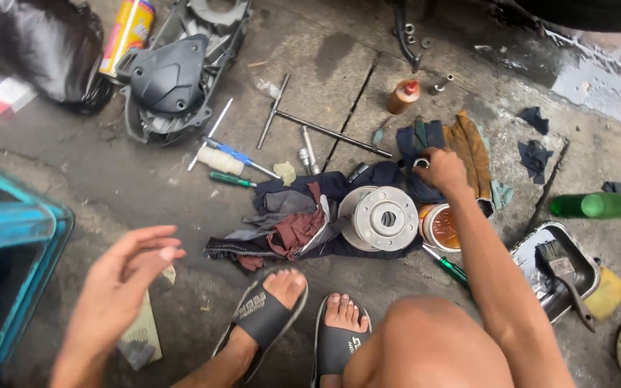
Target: Cleaning and assembling a motorcycle clutch assembly as part of a drive belt inspection
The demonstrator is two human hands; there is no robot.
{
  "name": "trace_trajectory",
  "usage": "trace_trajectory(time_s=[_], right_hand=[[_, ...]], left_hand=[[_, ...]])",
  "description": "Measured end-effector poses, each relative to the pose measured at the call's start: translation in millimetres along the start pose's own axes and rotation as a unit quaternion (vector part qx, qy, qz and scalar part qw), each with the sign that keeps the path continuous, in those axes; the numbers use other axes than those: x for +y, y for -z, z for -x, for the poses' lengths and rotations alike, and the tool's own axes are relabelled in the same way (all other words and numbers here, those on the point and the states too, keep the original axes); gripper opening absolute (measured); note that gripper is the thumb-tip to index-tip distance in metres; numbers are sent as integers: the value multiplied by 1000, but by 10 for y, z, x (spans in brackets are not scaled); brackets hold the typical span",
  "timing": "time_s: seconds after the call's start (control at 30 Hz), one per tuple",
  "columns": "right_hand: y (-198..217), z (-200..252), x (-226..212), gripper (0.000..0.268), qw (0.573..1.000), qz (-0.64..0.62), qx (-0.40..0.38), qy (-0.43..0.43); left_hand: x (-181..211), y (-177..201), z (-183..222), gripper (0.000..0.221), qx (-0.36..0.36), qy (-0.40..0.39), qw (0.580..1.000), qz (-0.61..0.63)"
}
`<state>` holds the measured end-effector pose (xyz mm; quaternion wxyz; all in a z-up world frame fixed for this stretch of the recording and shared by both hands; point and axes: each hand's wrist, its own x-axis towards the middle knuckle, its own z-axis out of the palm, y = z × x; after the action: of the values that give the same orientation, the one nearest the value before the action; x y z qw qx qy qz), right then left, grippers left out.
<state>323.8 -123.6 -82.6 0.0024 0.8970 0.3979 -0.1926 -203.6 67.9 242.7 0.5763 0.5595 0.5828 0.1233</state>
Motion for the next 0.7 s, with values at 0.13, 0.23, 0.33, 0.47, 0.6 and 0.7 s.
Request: trace_trajectory(time_s=[0.13,0.23,0.33,0.47,0.6,0.7], right_hand=[[324,-162,373,50,997,73,-14,28],[630,-192,428,56,989,15,117,84],[1119,187,318,43,982,-13,176,67],[1647,780,-220,37,956,-157,233,90],[1851,1468,-543,36,947,-244,200,56],[2019,2111,-753,38,939,-287,191,8]], left_hand=[[232,72,287,39,9,-19,999,-45],[116,61,292,38,-31,-108,992,-62],[5,-92,152,36,-103,-110,988,-18],[50,-255,-141,34,-151,-158,975,-22],[145,-462,-419,34,-201,-226,953,-14],[284,-579,-636,33,-275,-170,946,27]])
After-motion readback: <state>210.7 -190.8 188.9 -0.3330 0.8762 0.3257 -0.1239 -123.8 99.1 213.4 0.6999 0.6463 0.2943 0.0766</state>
